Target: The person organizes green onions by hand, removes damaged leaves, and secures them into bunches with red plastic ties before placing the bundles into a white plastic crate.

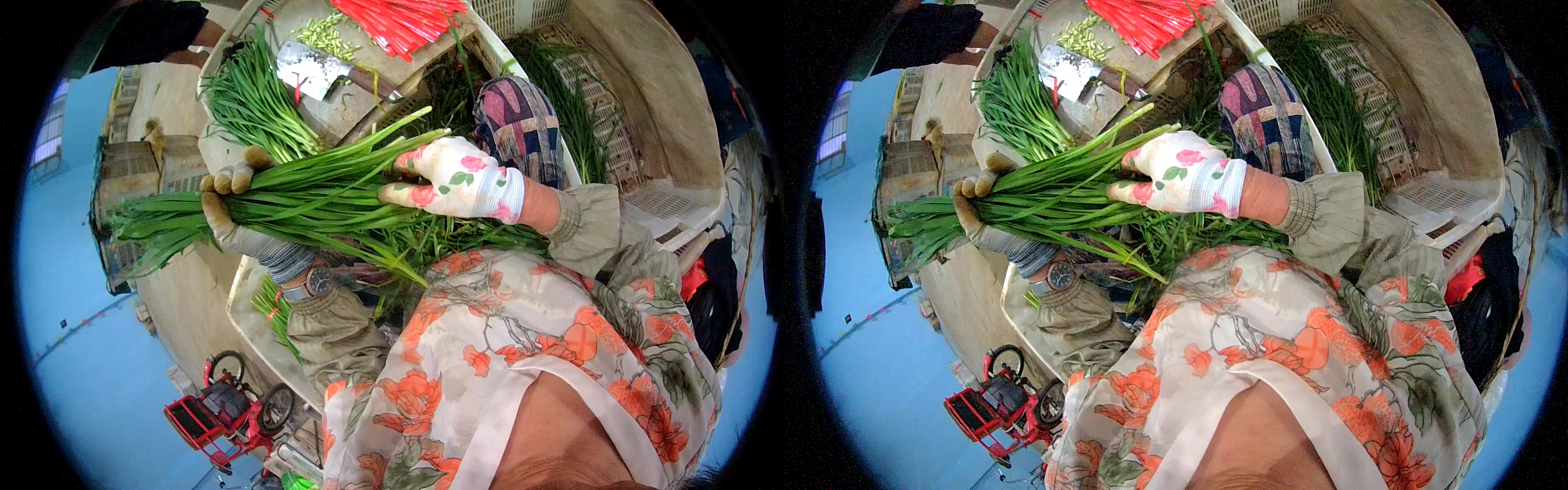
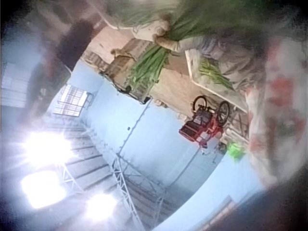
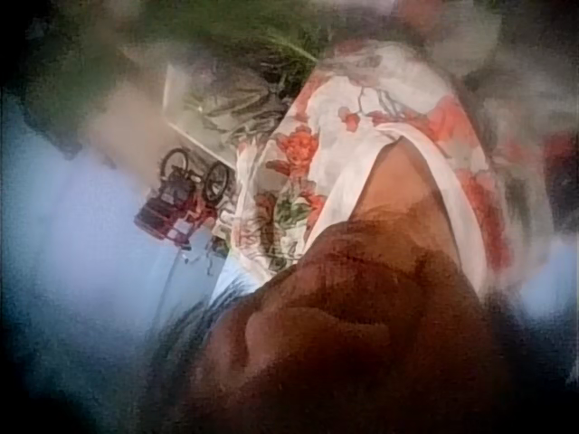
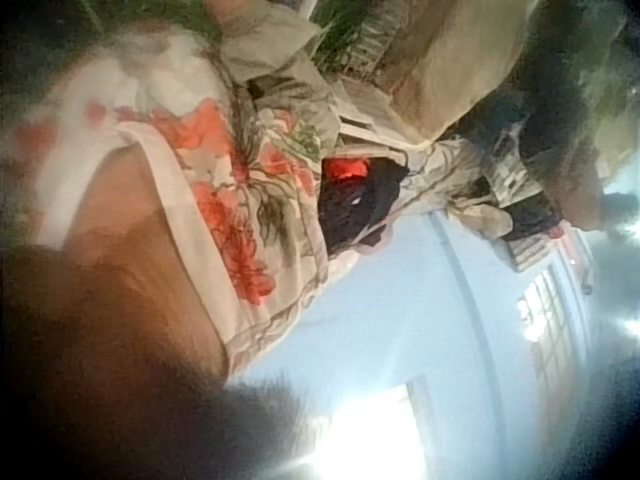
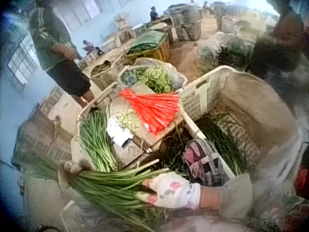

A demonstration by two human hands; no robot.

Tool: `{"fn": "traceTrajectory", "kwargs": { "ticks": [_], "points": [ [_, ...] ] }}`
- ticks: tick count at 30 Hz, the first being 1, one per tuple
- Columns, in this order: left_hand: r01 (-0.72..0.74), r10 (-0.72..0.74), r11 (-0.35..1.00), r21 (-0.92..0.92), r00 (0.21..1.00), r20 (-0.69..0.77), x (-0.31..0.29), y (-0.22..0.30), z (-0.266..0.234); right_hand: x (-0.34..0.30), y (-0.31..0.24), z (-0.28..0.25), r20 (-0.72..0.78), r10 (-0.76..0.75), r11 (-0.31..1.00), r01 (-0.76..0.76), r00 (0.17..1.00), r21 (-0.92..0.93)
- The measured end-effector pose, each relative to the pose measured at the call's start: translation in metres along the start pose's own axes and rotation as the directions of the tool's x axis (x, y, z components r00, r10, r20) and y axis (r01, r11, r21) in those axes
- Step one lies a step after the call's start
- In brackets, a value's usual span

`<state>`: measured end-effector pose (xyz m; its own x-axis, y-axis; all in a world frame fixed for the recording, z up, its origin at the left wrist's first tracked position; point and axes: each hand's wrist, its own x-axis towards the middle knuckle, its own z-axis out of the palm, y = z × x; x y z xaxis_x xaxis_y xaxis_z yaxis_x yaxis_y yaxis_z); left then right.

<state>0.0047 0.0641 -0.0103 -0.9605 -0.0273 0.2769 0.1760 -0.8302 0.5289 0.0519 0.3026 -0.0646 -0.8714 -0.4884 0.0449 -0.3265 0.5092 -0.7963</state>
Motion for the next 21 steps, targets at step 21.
{"fn": "traceTrajectory", "kwargs": {
  "ticks": [21],
  "points": [
    [0.101,-0.113,0.993,-0.064,0.968,-0.226,0.014,0.012,-0.001,-0.014,0.002,0.006,0.326,-0.241,0.766,-0.027,0.914,0.642]
  ]
}}
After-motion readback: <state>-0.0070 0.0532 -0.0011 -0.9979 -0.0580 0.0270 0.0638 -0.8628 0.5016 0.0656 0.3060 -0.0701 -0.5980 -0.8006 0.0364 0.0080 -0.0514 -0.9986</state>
